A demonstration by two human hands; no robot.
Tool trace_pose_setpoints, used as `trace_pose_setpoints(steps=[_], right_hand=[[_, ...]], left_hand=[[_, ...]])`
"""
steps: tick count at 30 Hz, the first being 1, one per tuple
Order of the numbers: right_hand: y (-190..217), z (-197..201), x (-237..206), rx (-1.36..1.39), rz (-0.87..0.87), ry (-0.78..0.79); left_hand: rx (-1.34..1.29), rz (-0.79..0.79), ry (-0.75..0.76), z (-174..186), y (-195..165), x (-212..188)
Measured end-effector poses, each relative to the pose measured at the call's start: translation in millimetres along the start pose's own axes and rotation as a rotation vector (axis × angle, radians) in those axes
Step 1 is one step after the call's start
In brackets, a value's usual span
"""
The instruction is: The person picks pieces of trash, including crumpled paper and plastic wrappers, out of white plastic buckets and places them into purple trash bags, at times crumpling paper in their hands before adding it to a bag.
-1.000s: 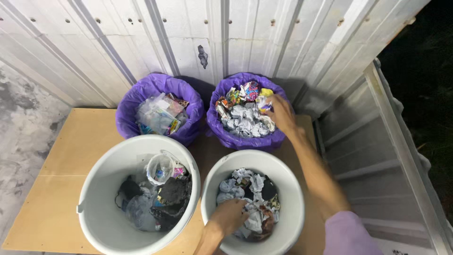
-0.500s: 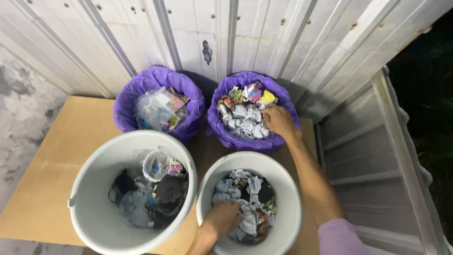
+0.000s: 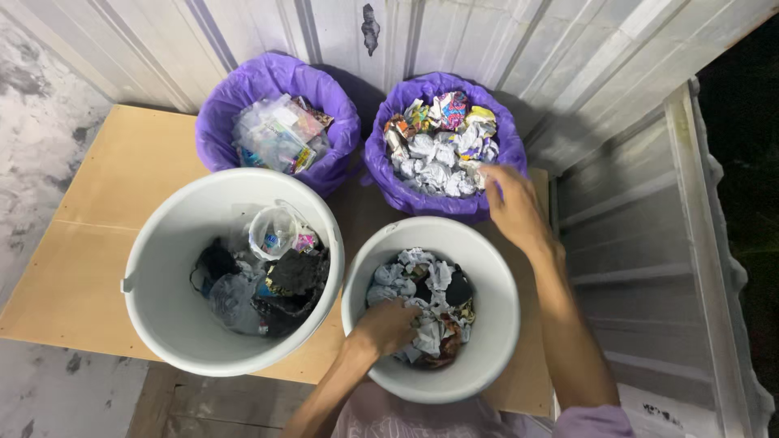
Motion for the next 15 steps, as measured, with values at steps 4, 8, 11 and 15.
trace_pose_setpoints(steps=[4, 8, 11, 15], right_hand=[[55, -16, -60, 0.248, -0.153, 0.304], [100, -44, -111, 0.224, -0.183, 0.659], [111, -37, -126, 0.287, -0.258, 0.627], [119, 4, -121, 0.374, -0.167, 0.216]], left_hand=[[0.045, -0.076, 0.143, -17, 1, 2], [0.079, -0.073, 0.19, -15, -2, 0], [0.062, -0.053, 0.102, 15, -12, -10], [-0.067, -0.099, -0.14, 75, -28, -46]])
Point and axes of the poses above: each hand's wrist, its own x-axis towards the middle knuckle, its own z-axis out of the back of the hand, y = z × x, the point moved 6 cm from there along x, towards the middle knuckle, and after that the axes turned 1 degree about -z, right-handed, at the moved point
